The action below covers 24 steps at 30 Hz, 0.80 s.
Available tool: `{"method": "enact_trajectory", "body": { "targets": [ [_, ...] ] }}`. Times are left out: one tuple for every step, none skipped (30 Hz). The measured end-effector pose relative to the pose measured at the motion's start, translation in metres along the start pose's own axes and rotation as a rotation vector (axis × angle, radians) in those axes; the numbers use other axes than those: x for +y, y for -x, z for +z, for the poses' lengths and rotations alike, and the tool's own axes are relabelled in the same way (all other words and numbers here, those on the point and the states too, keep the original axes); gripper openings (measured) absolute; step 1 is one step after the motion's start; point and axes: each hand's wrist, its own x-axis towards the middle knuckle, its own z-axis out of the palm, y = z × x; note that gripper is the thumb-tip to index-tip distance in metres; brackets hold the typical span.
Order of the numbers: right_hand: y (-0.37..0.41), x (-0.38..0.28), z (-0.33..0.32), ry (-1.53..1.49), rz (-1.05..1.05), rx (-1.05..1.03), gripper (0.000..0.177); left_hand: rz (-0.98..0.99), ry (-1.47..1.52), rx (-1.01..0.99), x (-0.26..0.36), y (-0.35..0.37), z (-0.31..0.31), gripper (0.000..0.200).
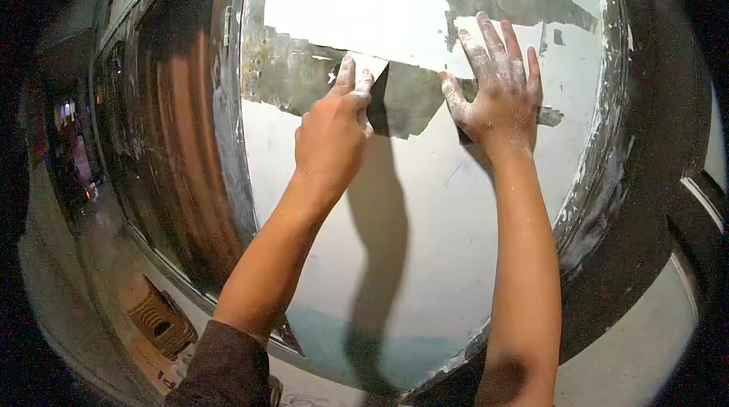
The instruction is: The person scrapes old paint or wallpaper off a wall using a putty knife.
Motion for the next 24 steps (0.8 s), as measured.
{"method": "enact_trajectory", "body": {
  "targets": [
    [0.001,0.000,-0.001,0.008,0.014,-0.017,0.061,0.000,-0.006,-0.007,-0.002,0.002,0.005,0.042],
    [0.002,-0.002,-0.001,0.015,0.023,-0.025,0.061,0.042,0.014,0.097,-0.005,0.004,0.014,0.039],
    [0.002,-0.002,-0.002,0.023,0.029,-0.029,0.060,0.086,0.036,0.207,-0.004,0.004,0.014,0.036],
    [0.001,0.000,-0.001,0.024,0.030,-0.025,0.060,-0.011,-0.026,0.037,0.001,-0.002,0.007,0.033],
    [0.000,0.001,0.000,0.017,0.024,-0.018,0.060,-0.014,-0.024,0.041,0.001,-0.003,0.008,0.033],
    [0.002,0.000,0.001,0.005,0.020,-0.017,0.060,0.004,0.010,0.102,0.000,0.000,0.012,0.033],
    [0.002,-0.001,-0.001,-0.003,0.024,-0.012,0.060,0.023,0.041,0.158,-0.002,0.005,0.014,0.033],
    [0.005,-0.001,-0.001,-0.011,0.023,-0.014,0.061,0.032,0.062,0.148,-0.004,0.012,0.014,0.033],
    [0.004,0.000,0.000,-0.016,0.020,-0.007,0.061,0.030,0.057,0.151,-0.009,0.013,0.015,0.033],
    [0.003,0.000,0.000,-0.019,0.019,0.002,0.061,0.044,0.057,0.162,-0.017,0.011,0.017,0.035],
    [0.004,0.000,-0.001,-0.011,0.020,0.006,0.059,0.059,0.059,0.172,-0.024,0.009,0.016,0.037],
    [0.005,0.000,-0.001,-0.004,0.017,0.008,0.057,-0.004,0.088,0.087,-0.027,0.004,0.006,0.043],
    [0.004,0.000,-0.002,-0.002,0.015,0.002,0.057,0.029,0.116,0.185,-0.036,-0.001,0.010,0.049],
    [0.004,0.000,-0.002,-0.010,0.017,-0.001,0.056,0.068,0.113,0.238,-0.044,-0.008,0.011,0.049],
    [0.004,0.000,-0.003,-0.017,0.021,-0.006,0.056,0.107,0.111,0.288,-0.053,-0.013,0.010,0.050],
    [0.005,0.000,-0.003,-0.018,0.021,-0.004,0.056,0.107,0.096,0.296,-0.061,-0.016,0.010,0.049],
    [0.004,0.000,-0.003,-0.024,0.027,-0.011,0.056,0.095,0.108,0.303,-0.067,-0.019,0.009,0.050],
    [0.004,0.000,-0.003,-0.030,0.032,-0.022,0.056,0.106,0.124,0.290,-0.071,-0.019,0.007,0.051],
    [0.004,0.001,-0.002,-0.026,0.023,-0.018,0.055,0.118,0.140,0.276,-0.074,-0.018,0.005,0.052],
    [0.004,0.001,-0.003,-0.028,0.028,-0.017,0.055,0.121,0.141,0.280,-0.079,-0.022,0.006,0.052],
    [0.004,0.000,-0.003,-0.029,0.031,-0.019,0.055,0.164,0.153,0.299,-0.082,-0.026,0.007,0.054],
    [0.003,0.000,-0.004,-0.027,0.028,-0.020,0.055,0.205,0.165,0.316,-0.085,-0.029,0.008,0.056],
    [0.003,0.000,-0.005,-0.032,0.034,-0.035,0.055,0.183,0.120,0.290,-0.089,-0.029,0.008,0.061],
    [0.004,0.000,-0.006,-0.038,0.042,-0.052,0.055,0.225,0.155,0.291,-0.092,-0.027,0.010,0.061]
  ]
}}
